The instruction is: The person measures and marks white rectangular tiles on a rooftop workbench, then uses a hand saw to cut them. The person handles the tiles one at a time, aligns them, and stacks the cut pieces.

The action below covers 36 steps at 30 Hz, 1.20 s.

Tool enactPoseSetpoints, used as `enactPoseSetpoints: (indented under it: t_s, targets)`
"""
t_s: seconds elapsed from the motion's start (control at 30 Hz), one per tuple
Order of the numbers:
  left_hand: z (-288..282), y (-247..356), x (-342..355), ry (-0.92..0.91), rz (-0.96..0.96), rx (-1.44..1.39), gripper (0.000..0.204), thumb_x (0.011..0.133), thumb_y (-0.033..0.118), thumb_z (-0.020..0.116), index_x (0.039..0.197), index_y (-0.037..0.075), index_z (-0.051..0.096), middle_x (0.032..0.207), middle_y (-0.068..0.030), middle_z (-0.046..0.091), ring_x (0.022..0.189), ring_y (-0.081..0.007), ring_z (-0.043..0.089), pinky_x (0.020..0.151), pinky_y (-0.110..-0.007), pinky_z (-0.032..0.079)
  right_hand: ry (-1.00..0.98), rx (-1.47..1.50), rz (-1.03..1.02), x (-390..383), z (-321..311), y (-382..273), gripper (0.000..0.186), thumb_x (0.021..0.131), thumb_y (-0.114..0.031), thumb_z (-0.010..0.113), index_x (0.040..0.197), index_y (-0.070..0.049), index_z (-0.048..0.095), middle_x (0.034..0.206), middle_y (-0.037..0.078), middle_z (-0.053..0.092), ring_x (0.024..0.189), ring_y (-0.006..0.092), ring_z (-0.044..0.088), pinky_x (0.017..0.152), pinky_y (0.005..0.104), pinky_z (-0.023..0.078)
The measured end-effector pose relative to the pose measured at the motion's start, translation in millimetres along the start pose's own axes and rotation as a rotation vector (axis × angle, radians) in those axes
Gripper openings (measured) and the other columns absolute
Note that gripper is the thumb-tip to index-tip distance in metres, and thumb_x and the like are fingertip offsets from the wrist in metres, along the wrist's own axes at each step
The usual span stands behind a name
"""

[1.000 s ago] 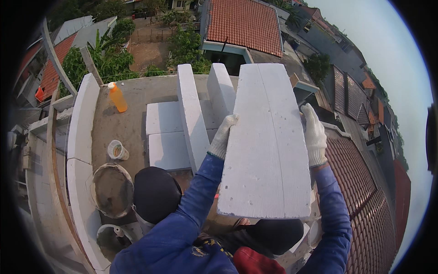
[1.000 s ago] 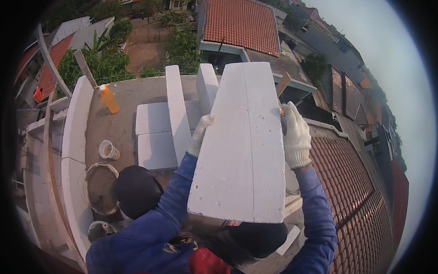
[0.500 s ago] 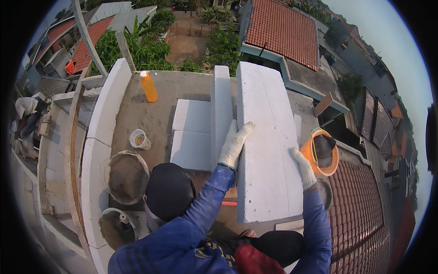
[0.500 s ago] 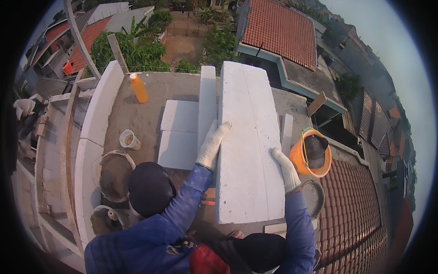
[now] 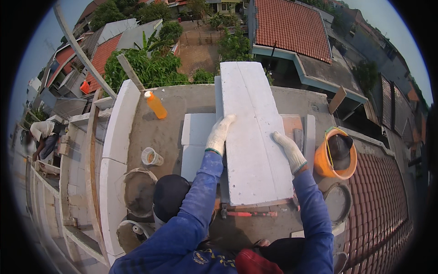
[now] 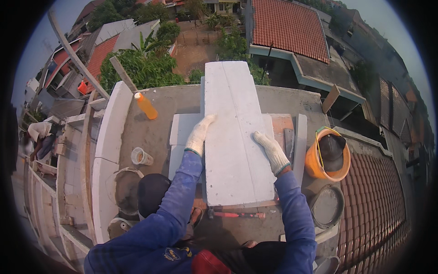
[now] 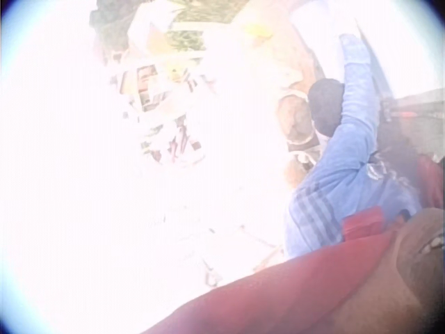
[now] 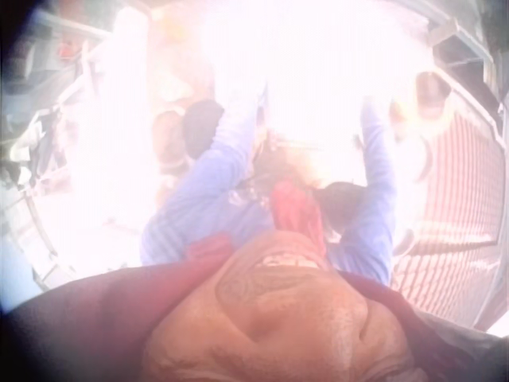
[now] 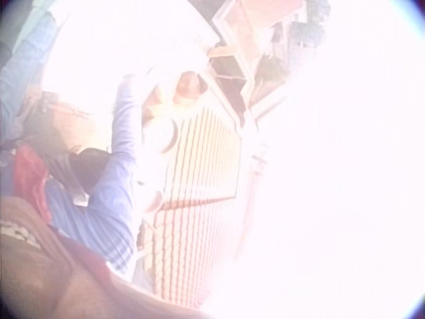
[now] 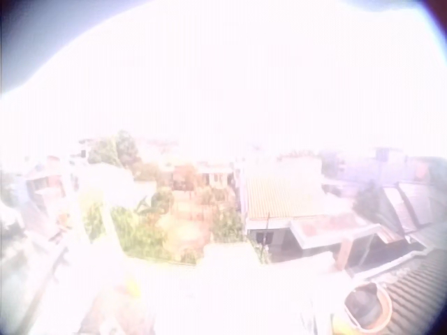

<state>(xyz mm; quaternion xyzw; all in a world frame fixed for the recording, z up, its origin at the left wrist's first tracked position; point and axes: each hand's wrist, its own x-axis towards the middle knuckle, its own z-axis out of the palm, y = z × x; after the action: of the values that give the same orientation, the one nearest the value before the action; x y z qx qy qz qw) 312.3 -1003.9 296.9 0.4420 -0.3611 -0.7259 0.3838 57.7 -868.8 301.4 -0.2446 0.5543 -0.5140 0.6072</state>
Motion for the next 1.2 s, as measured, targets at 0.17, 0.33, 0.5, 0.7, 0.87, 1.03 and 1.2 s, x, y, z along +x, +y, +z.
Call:
enactPoseSetpoints:
  t_s: [0.17,0.33,0.5,0.7,0.87,1.03,1.2]
  targets:
    - [2.1,-13.8,4.9,0.006,0.056,0.041,0.074,0.099,0.049,0.077,0.150,-0.003,0.065,0.138,-0.0168,0.072,0.123,-0.0250,0.070,0.105,-0.037,0.056,0.028,-0.034,0.037,4.3,-16.9,6.2,0.071,0.103,-0.047,0.081,0.149,0.004,0.067,0.132,0.013,0.078,0.114,0.0197,0.077,0.098,0.0316,0.062]
    - [-1.2,-17.3,3.2,-0.043,0.093,-0.047,0.078,0.099,0.046,0.079,0.156,-0.003,0.060,0.141,-0.0171,0.071,0.124,-0.0256,0.070,0.105,-0.037,0.057,0.018,-0.037,0.027,-0.5,-8.2,7.9,0.071,0.102,-0.047,0.081,0.150,0.004,0.067,0.134,0.013,0.077,0.117,0.0197,0.076,0.102,0.0306,0.060]
    - [-2.6,-28.8,12.0,-0.057,0.094,-0.080,0.075,0.099,0.044,0.080,0.154,-0.003,0.062,0.142,-0.0178,0.071,0.125,-0.0263,0.070,0.106,-0.038,0.057,-0.003,-0.054,-0.033,3.6,-23.1,20.3,0.074,0.103,-0.049,0.080,0.152,0.004,0.066,0.138,0.012,0.076,0.121,0.0202,0.075,0.105,0.0301,0.058]
    - [3.8,-22.1,6.5,-0.030,0.026,-0.135,0.066,0.099,0.043,0.080,0.146,-0.002,0.068,0.130,-0.0164,0.077,0.112,-0.0270,0.077,0.097,-0.039,0.063,0.065,-0.217,0.006,-16.0,3.1,4.0,0.081,0.101,-0.059,0.077,0.154,0.001,0.065,0.139,0.016,0.075,0.124,0.0227,0.074,0.109,0.0314,0.056]
    - [6.3,-21.7,20.1,-0.063,-0.018,-0.133,0.058,0.104,0.035,0.076,0.149,0.001,0.064,0.136,-0.0165,0.076,0.115,-0.0292,0.078,0.095,-0.043,0.067,0.104,-0.271,-0.062,-4.1,-5.2,9.1,0.084,0.098,-0.061,0.079,0.154,-0.001,0.065,0.140,0.016,0.075,0.124,0.0224,0.074,0.108,0.0315,0.057]
    - [11.7,-20.2,19.0,-0.096,-0.010,-0.151,0.062,0.102,0.040,0.079,0.147,-0.001,0.068,0.132,-0.0170,0.079,0.108,-0.0282,0.080,0.092,-0.041,0.068,0.100,-0.247,-0.128,-8.4,-0.3,-2.1,0.081,0.098,-0.058,0.080,0.153,-0.001,0.066,0.141,0.016,0.075,0.124,0.0219,0.074,0.107,0.0318,0.057]
    - [3.0,-15.2,26.3,0.045,0.046,0.006,0.057,0.101,0.038,0.080,0.141,-0.003,0.073,0.134,-0.0161,0.078,0.109,-0.0268,0.079,0.093,-0.040,0.065,0.112,-0.320,-0.164,-15.4,5.1,-6.1,0.092,0.098,-0.062,0.078,0.161,0.001,0.054,0.142,0.023,0.072,0.118,0.0252,0.078,0.096,0.0324,0.064]
